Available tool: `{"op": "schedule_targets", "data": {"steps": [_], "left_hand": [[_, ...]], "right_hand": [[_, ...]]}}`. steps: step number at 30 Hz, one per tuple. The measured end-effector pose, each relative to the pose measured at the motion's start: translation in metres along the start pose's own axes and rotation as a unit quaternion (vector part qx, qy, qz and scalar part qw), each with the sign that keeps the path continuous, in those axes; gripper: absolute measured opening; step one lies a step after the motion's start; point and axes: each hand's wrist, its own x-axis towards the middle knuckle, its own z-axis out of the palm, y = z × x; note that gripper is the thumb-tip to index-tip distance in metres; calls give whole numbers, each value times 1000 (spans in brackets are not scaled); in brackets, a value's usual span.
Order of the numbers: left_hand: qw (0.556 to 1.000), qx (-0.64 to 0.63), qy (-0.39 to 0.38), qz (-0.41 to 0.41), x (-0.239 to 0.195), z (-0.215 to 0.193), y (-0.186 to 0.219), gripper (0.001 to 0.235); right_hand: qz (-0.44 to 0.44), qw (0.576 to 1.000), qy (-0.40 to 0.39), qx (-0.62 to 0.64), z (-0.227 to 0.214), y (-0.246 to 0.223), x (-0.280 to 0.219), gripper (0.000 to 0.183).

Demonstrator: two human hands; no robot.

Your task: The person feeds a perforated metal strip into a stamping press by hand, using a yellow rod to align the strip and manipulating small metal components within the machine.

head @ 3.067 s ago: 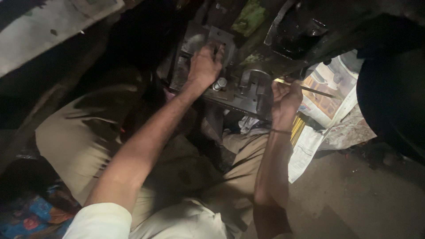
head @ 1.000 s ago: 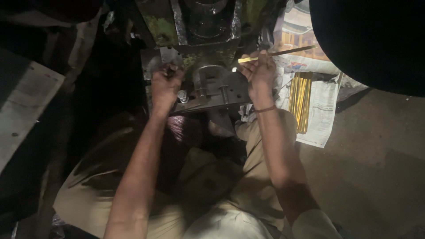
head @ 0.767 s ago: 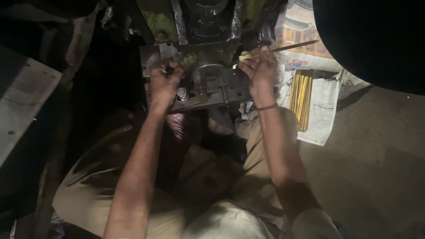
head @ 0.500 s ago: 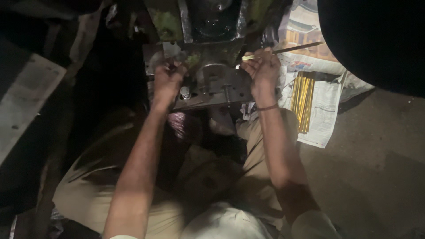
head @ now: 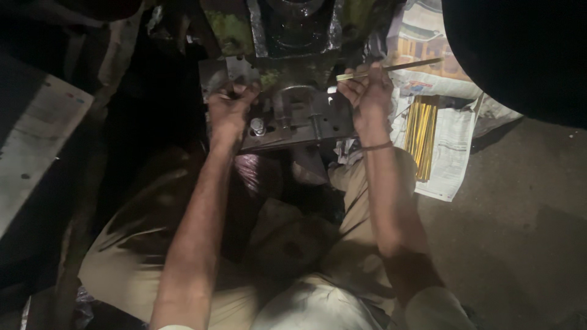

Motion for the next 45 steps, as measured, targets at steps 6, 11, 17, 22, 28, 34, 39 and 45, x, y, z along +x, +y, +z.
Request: {"op": "schedule_targets", "data": {"steps": [6,11,17,22,28,34,39,45], "left_hand": [[998,35,0,59,4,0,-9,12],[996,81,23,10,-8,-3,0,12],[996,67,22,58,-14,-1,7,21],[991,129,-2,-22,-21,3,29,30],[985,162,-14,-61,-26,1,40,37],[995,67,-42,-65,-19,-1,32,27],[998,-7,6,-56,-12,0,11,20],[999,-39,9,-30,-6,-3,-6,21]], "right_hand": [[-21,1000,14,-11,-1,11,5,33],[-65,998,21,-6,-11,33,17,21],[-29,999,29,-7,-2,22,6,26],[-43,999,-1,-29,6,14,-4,35],[-43,998,8,-45,9,12,-3,36],[-46,997,25,-58,3,21,3,36],[-16,999,49,-15,5,18,-1,24],[28,998,56,-29,4,-5,-2,29]]}}
